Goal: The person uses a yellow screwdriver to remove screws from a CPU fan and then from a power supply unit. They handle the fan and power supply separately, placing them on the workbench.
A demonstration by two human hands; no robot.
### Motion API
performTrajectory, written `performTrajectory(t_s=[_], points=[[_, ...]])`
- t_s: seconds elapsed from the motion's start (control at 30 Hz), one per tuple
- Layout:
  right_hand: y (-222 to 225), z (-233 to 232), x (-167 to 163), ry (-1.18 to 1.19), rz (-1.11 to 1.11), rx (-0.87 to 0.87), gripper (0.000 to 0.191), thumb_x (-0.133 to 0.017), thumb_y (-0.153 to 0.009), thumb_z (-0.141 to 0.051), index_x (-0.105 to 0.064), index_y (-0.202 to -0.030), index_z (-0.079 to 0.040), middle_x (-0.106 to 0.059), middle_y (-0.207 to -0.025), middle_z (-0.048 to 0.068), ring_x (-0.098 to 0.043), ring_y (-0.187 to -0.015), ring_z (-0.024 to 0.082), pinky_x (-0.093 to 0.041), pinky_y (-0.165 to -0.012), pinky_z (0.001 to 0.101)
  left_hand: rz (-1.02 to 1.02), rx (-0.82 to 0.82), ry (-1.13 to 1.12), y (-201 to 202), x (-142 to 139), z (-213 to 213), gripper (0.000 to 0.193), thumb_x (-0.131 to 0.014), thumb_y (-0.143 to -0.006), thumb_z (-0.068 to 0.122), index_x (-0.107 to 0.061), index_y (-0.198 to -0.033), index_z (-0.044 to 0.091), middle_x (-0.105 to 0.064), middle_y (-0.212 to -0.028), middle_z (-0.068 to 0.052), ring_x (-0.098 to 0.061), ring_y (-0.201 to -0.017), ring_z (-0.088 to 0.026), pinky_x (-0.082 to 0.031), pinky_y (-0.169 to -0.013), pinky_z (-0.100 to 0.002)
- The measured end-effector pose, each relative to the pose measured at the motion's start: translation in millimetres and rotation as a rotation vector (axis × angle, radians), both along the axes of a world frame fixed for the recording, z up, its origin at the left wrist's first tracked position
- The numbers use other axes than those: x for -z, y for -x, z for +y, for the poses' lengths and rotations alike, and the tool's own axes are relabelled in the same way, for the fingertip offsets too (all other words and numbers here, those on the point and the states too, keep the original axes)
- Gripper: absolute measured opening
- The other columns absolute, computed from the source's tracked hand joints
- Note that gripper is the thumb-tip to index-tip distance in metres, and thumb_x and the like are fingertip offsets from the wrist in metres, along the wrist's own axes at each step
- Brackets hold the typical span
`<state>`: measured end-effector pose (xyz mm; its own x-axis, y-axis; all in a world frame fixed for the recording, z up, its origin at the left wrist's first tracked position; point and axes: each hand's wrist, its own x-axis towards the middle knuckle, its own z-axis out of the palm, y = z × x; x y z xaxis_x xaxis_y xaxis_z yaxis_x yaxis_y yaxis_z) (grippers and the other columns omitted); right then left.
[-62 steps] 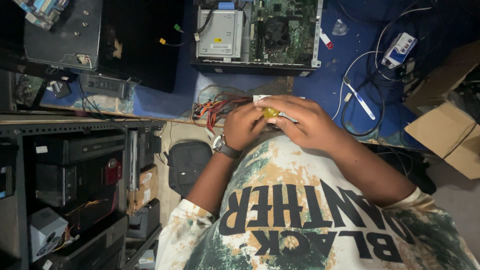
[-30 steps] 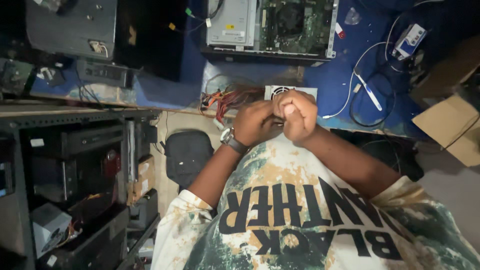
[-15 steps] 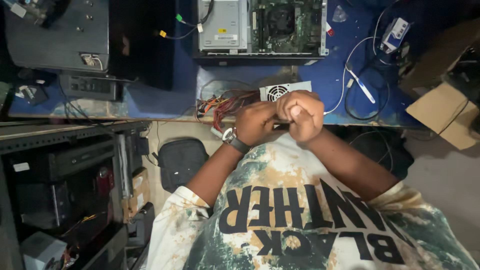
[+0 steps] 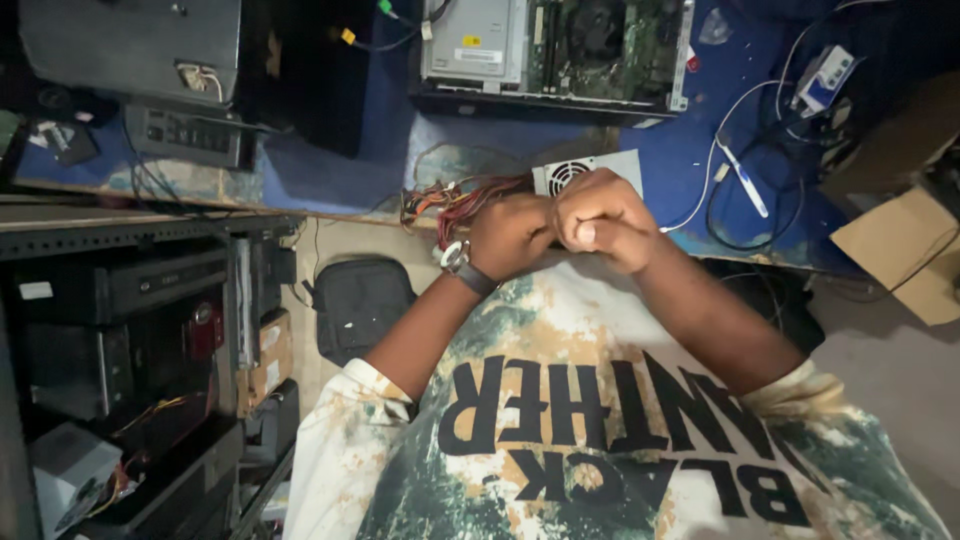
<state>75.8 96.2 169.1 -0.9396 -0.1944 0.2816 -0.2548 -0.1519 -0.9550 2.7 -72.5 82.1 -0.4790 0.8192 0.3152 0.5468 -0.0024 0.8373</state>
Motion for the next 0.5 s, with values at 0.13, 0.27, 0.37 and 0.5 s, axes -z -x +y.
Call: performTrajectory(t_s=[0.13,0.27,0.37,0.5], points=[[7,18,-1,-0.045,-0.086,-0.325,0.050,-0.062,-0.093,-0.027,-0.040,-0.053,-0.005,-0.040,-0.049,0.008,-0.038,-0.044,0.021,-0.030,-0.051,0.0371,0.014,0.038,0.007,5,-2,6,0.011,-0.075,-0.085,0.017,-0.071,-0.086,0.008,-0.072,-0.086,-0.012,-0.071,-0.081,-0.033,-0.057,-0.073,-0.043],[8,26,-11,0.078,-0.119,-0.272,0.054,-0.060,-0.102,-0.035,-0.047,-0.059,-0.006,-0.049,-0.058,0.008,-0.047,-0.054,0.021,-0.038,-0.058,0.0349,0.034,0.060,-0.113,6,-11,13,0.015,-0.073,-0.086,0.018,-0.071,-0.095,0.007,-0.072,-0.092,-0.014,-0.071,-0.084,-0.034,-0.057,-0.073,-0.043],[-7,4,-18,0.012,-0.096,0.211,0.048,-0.055,-0.110,-0.036,-0.052,-0.073,-0.006,-0.057,-0.073,0.007,-0.052,-0.066,0.019,-0.043,-0.066,0.0336,0.105,0.045,-0.023,7,-16,17,0.011,-0.074,-0.088,0.020,-0.072,-0.091,0.010,-0.072,-0.088,-0.012,-0.071,-0.081,-0.033,-0.057,-0.072,-0.045],[-26,-54,-4,-0.301,0.197,0.908,0.041,-0.049,-0.113,-0.033,-0.040,-0.104,0.006,-0.050,-0.091,0.015,-0.048,-0.080,0.024,-0.045,-0.073,0.0389,0.082,0.031,-0.008,5,-19,21,0.018,-0.075,-0.087,0.023,-0.070,-0.096,0.008,-0.072,-0.088,-0.013,-0.070,-0.079,-0.034,-0.055,-0.070,-0.045]])
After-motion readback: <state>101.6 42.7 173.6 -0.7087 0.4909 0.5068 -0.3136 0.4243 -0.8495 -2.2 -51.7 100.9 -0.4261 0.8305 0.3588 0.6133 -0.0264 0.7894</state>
